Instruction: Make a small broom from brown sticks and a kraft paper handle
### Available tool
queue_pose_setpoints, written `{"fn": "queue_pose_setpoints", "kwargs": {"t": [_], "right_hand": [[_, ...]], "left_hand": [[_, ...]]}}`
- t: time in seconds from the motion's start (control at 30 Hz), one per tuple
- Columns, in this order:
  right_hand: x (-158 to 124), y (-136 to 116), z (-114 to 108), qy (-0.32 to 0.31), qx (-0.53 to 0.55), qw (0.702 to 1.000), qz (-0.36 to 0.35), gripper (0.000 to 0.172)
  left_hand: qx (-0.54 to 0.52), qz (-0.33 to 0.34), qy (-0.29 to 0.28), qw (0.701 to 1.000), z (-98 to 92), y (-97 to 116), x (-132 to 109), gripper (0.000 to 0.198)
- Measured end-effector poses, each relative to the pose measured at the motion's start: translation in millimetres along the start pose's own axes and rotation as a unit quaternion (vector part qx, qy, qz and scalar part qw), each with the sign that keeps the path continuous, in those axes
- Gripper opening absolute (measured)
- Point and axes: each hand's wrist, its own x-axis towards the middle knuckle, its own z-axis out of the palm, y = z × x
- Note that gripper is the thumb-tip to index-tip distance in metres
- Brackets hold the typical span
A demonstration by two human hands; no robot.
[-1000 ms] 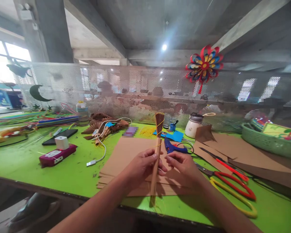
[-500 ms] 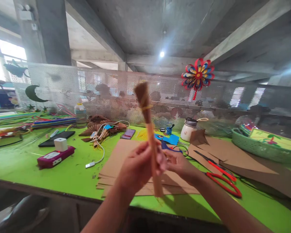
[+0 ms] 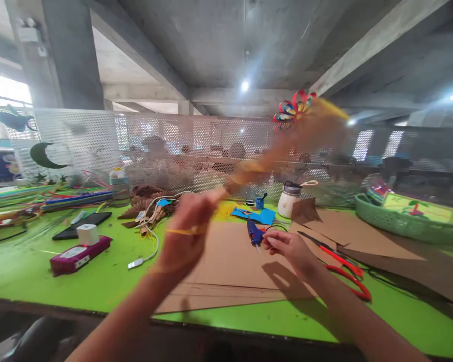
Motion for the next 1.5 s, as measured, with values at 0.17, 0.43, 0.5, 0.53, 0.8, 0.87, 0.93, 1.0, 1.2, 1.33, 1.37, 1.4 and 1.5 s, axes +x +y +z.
{"fn": "queue_pose_setpoints", "kwargs": {"t": [0.17, 0.43, 0.5, 0.53, 0.8, 0.87, 0.93, 1.0, 1.2, 1.33, 1.37, 1.4, 1.5], "right_hand": [[-6, 8, 9, 0.003, 0.020, 1.000, 0.016, 0.025], [-5, 25, -13, 0.050, 0.043, 0.998, 0.020, 0.025], [-4, 27, -16, 0.058, 0.050, 0.997, 0.026, 0.024], [-3, 27, -17, 0.059, 0.054, 0.996, 0.030, 0.024], [-3, 24, -10, 0.052, 0.057, 0.996, 0.040, 0.023], [-4, 22, -13, 0.055, 0.055, 0.996, 0.040, 0.023], [-6, 17, -15, 0.053, 0.056, 0.997, 0.029, 0.024], [-6, 5, -14, 0.027, 0.061, 0.998, 0.001, 0.028], [0, -32, 7, -0.107, 0.071, 0.984, -0.121, 0.062], [5, -32, 16, -0.221, 0.067, 0.971, -0.053, 0.048], [8, -30, 15, -0.233, 0.056, 0.970, -0.034, 0.041], [12, -29, 12, -0.231, 0.040, 0.972, -0.021, 0.036], [32, -37, -6, -0.177, -0.029, 0.984, -0.018, 0.030]], "left_hand": [[-0.124, 0.013, 0.221, 0.967, -11.7, 17, 60, 0.014], [0.179, 0.159, -0.232, 0.943, 61.6, 1, 23, 0.032], [0.222, 0.152, -0.230, 0.935, 49.7, -17, 20, 0.036], [0.239, 0.144, -0.230, 0.932, 41.8, -24, 20, 0.036], [0.107, -0.104, -0.207, 0.967, 22.8, -40, 5, 0.021], [0.012, -0.212, -0.263, 0.941, 25.2, -40, -1, 0.020], [-0.100, -0.303, -0.312, 0.895, 26.5, -39, -6, 0.021], [-0.212, -0.374, -0.342, 0.836, 27.8, -38, -10, 0.023], [-0.384, -0.480, -0.354, 0.705, 38.4, -33, -30, 0.019], [-0.434, -0.475, -0.358, 0.676, 46.4, -32, -47, 0.018], [-0.442, -0.471, -0.355, 0.676, 47.4, -32, -50, 0.018], [-0.447, -0.468, -0.352, 0.676, 47.7, -32, -53, 0.019], [-0.442, -0.473, -0.352, 0.677, 44.9, -34, -58, 0.019]]}}
